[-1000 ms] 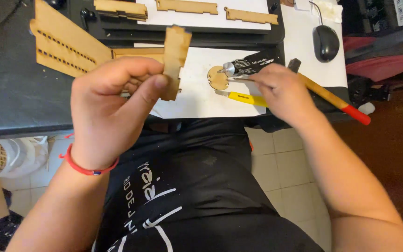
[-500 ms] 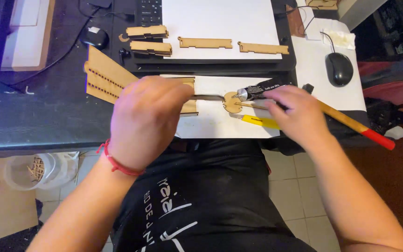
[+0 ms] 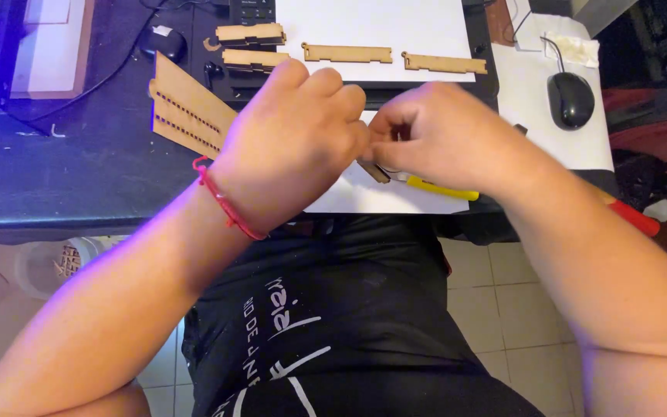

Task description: Assembling a small laser-cut wooden box by applying glue to the joints and tapping the pieces together with a hammer.

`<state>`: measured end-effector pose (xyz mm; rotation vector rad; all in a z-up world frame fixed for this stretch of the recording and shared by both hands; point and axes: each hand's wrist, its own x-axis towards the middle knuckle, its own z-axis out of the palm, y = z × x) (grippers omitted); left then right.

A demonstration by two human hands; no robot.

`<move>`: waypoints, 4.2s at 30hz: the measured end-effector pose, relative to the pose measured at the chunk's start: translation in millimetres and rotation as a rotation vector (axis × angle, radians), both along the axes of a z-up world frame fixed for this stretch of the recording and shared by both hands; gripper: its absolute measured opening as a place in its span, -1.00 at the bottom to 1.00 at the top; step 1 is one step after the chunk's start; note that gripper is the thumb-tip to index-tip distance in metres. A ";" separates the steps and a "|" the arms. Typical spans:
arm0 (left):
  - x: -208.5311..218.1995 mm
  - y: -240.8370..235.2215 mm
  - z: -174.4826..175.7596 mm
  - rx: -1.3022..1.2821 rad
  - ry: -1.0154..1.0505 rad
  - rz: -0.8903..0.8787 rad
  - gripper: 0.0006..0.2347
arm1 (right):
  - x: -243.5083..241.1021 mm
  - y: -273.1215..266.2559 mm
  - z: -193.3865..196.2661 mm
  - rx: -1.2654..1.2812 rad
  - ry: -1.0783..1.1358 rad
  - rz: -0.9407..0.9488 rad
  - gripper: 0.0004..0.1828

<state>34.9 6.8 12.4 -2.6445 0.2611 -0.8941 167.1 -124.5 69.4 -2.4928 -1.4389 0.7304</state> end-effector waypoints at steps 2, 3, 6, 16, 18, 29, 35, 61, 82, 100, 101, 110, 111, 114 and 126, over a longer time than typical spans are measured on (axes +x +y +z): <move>0.3 -2.1 -2.6 -0.007 -0.038 0.015 -0.76 | -6.9 3.7 -2.3 -0.019 0.044 -0.036 -0.83; -1.4 -1.4 -5.7 -0.008 -0.039 0.017 -0.76 | -8.8 4.3 -6.5 -0.021 0.043 -0.035 -0.83; -7.8 -0.8 -15.5 -0.013 -0.055 0.021 -0.69 | -12.0 3.4 -20.6 -0.002 0.076 -0.115 -0.80; -63.3 -7.1 -51.8 -0.542 -0.103 -0.124 -0.95 | 12.9 -4.4 -57.0 0.240 0.142 -0.223 -0.89; -72.9 -12.3 -76.3 -0.612 -0.107 -0.114 -0.92 | 15.1 -3.7 -62.9 0.324 0.179 -0.218 -0.90; -72.1 -6.6 -108.4 -0.592 -0.171 0.015 -0.81 | -7.0 50.5 -64.2 -0.141 0.219 -0.364 -0.78; -76.0 6.5 -126.2 -0.534 -0.358 -0.058 -0.84 | -5.3 58.4 -86.4 -0.124 0.274 -0.380 -0.80; -91.3 43.8 -163.4 -0.825 0.000 0.490 -0.67 | -20.4 66.2 -88.8 -0.182 0.141 -0.416 -0.82; -87.5 43.5 -162.5 -0.841 -0.011 0.455 -0.72 | -15.7 73.5 -104.5 -0.196 0.150 -0.404 -0.74; -87.4 42.8 -164.0 -0.821 -0.034 0.445 -0.74 | -28.2 74.2 -96.6 -0.239 0.024 -0.319 -0.78; -86.5 42.7 -165.2 -0.825 -0.050 0.440 -0.72 | -24.8 73.8 -99.2 -0.246 -0.024 -0.261 -0.78; -86.2 43.6 -168.4 -0.823 -0.034 0.440 -0.70 | -23.2 77.9 -100.9 -0.250 0.057 -0.362 -0.72; -86.8 42.9 -166.1 -0.827 -0.030 0.444 -0.70 | -23.8 77.3 -101.0 -0.256 0.060 -0.359 -0.72; -86.3 43.8 -161.0 -0.835 -0.010 0.430 -0.77 | -20.5 77.5 -105.4 -0.199 0.173 -0.437 -0.73; -88.0 42.4 -158.8 -0.789 -0.061 0.403 -0.72 | -29.2 71.9 -93.3 -0.229 0.096 -0.360 -0.63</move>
